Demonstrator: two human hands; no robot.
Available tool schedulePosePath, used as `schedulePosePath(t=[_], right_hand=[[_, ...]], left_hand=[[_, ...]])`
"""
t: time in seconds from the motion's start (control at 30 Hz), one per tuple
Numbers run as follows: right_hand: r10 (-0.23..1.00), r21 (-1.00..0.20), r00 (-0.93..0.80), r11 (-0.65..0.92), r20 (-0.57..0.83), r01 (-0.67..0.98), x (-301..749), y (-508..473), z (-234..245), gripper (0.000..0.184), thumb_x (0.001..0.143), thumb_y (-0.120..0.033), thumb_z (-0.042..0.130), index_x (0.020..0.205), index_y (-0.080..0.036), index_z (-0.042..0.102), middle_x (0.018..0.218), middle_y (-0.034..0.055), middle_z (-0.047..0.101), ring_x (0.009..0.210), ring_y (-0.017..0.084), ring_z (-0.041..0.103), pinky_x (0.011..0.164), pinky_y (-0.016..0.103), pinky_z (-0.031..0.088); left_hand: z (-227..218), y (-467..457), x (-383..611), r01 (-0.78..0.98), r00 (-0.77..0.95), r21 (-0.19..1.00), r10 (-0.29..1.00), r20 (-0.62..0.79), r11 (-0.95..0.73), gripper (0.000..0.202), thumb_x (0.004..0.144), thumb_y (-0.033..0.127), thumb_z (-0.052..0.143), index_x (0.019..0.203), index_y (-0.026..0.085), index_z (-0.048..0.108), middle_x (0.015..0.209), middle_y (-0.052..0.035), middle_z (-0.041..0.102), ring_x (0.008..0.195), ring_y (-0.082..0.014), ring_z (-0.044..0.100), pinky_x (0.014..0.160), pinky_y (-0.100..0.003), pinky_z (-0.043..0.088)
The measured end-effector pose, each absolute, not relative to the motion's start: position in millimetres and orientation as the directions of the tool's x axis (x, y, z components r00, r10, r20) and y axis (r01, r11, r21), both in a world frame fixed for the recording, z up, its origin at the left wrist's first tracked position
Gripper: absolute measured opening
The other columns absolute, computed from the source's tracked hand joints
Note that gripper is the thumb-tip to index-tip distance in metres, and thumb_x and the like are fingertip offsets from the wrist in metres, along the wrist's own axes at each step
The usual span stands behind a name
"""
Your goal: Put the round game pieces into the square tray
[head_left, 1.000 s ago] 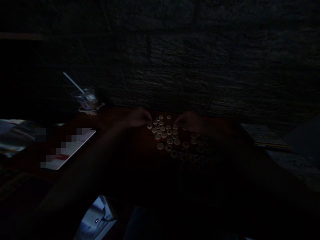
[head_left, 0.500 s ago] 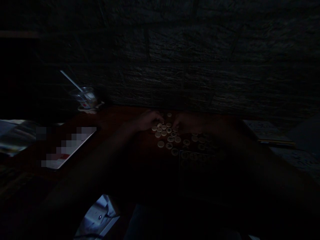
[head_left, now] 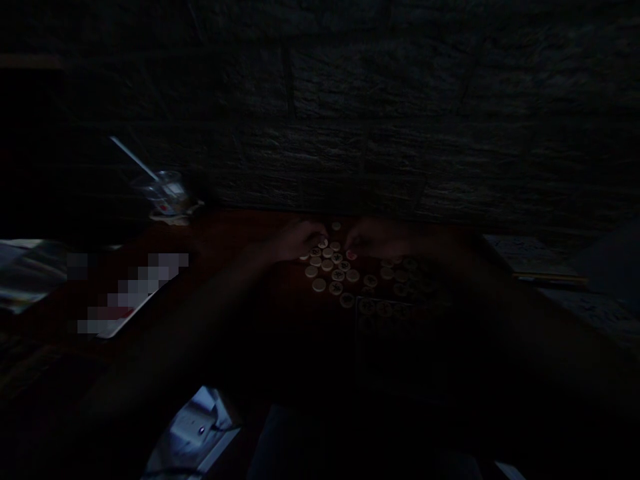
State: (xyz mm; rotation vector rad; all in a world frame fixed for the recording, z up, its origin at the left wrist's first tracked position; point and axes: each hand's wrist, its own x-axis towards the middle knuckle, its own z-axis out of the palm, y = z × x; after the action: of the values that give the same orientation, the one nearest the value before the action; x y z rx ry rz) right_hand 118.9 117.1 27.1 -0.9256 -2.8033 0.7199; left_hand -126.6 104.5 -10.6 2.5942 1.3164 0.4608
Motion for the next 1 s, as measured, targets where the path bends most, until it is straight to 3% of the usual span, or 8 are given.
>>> schedulePosePath(t=[0.13, 0.23, 0.37, 0.6, 0.73, 0.83, 0.93, 1.0], right_hand=[[0.658, -0.439, -0.752, 0.664, -0.041, 0.605, 122.0, 122.8, 25.6, 0.022, 0.088, -0.013, 0.063, 0.089, -0.02, 0.084, 0.093, 0.0056, 0.082, 0.084, 0.022, 0.074, 0.075, 0.03, 0.053], [0.71, -0.412, -0.704, 0.639, -0.009, 0.65, 122.9, 123.6, 28.6, 0.022, 0.089, -0.013, 0.063, 0.094, -0.019, 0.083, 0.089, 0.0057, 0.081, 0.08, 0.021, 0.074, 0.071, 0.03, 0.053], [0.723, -0.423, -0.688, 0.642, 0.059, 0.639, 123.6, 121.7, 34.3, 0.022, 0.086, -0.012, 0.065, 0.097, -0.019, 0.083, 0.094, 0.0056, 0.081, 0.084, 0.021, 0.074, 0.072, 0.029, 0.053], [0.728, -0.384, -0.683, 0.646, 0.051, 0.66, 126.0, 126.2, 33.4, 0.022, 0.089, -0.015, 0.062, 0.097, -0.019, 0.083, 0.094, 0.0058, 0.081, 0.081, 0.021, 0.073, 0.071, 0.03, 0.052], [0.676, -0.346, -0.73, 0.711, 0.099, 0.612, 118.6, 127.2, 24.5, 0.026, 0.092, -0.015, 0.059, 0.103, -0.019, 0.082, 0.097, 0.0054, 0.08, 0.082, 0.019, 0.071, 0.073, 0.029, 0.049], [0.541, -0.338, -0.831, 0.812, 0.127, 0.476, 108.9, 123.4, 13.3, 0.033, 0.093, -0.011, 0.054, 0.111, -0.021, 0.08, 0.103, 0.0049, 0.079, 0.087, 0.018, 0.069, 0.077, 0.029, 0.047], [0.454, -0.309, -0.884, 0.861, 0.113, 0.403, 101.7, 118.5, 4.9, 0.032, 0.092, -0.008, 0.052, 0.103, -0.021, 0.08, 0.097, 0.0051, 0.077, 0.087, 0.018, 0.067, 0.077, 0.029, 0.044], [0.504, -0.289, -0.859, 0.839, 0.094, 0.461, 99.5, 116.4, 3.0, 0.028, 0.091, -0.01, 0.054, 0.095, -0.02, 0.079, 0.09, 0.0047, 0.075, 0.083, 0.017, 0.065, 0.074, 0.029, 0.042]], left_hand=[[-8.8, 104.9, -129.0, 0.754, 0.543, 0.268, 0.798, 0.262, -0.6, 0.025, 0.096, 0.02, 0.052, 0.103, 0.017, 0.076, 0.108, -0.0092, 0.073, 0.102, -0.0212, 0.067, 0.091, -0.033, 0.049], [-3.1, 103.9, -133.0, 0.745, 0.488, 0.342, 0.817, 0.307, -0.573, 0.023, 0.095, 0.021, 0.054, 0.102, 0.017, 0.076, 0.109, -0.0089, 0.074, 0.101, -0.0209, 0.068, 0.091, -0.033, 0.05], [5.2, 101.1, -140.6, 0.701, 0.466, 0.517, 0.865, 0.187, -0.49, 0.018, 0.089, 0.022, 0.06, 0.096, 0.015, 0.076, 0.097, -0.0067, 0.078, 0.086, -0.0173, 0.07, 0.079, -0.029, 0.051], [5.5, 99.1, -150.3, 0.629, 0.511, 0.677, 0.86, 0.012, -0.383, 0.023, 0.076, 0.019, 0.069, 0.096, 0.016, 0.078, 0.091, -0.0047, 0.078, 0.081, -0.017, 0.071, 0.074, -0.027, 0.052], [6.9, 97.0, -149.1, 0.619, 0.553, 0.679, 0.833, -0.021, -0.394, 0.028, 0.076, 0.025, 0.074, 0.102, 0.015, 0.079, 0.098, -0.0074, 0.08, 0.088, -0.0198, 0.073, 0.077, -0.028, 0.054], [9.1, 96.1, -147.6, 0.636, 0.578, 0.645, 0.815, -0.034, -0.424, 0.027, 0.077, 0.026, 0.074, 0.102, 0.015, 0.08, 0.096, -0.0072, 0.08, 0.085, -0.0187, 0.072, 0.076, -0.028, 0.053], [11.1, 96.2, -147.8, 0.662, 0.582, 0.614, 0.811, -0.058, -0.431, 0.026, 0.079, 0.027, 0.073, 0.103, 0.017, 0.08, 0.094, -0.0053, 0.08, 0.081, -0.017, 0.071, 0.074, -0.026, 0.051], [12.5, 96.0, -148.8, 0.677, 0.579, 0.601, 0.812, -0.078, -0.425, 0.027, 0.079, 0.027, 0.073, 0.103, 0.018, 0.081, 0.095, -0.0047, 0.08, 0.084, -0.0173, 0.071, 0.075, -0.026, 0.05]])
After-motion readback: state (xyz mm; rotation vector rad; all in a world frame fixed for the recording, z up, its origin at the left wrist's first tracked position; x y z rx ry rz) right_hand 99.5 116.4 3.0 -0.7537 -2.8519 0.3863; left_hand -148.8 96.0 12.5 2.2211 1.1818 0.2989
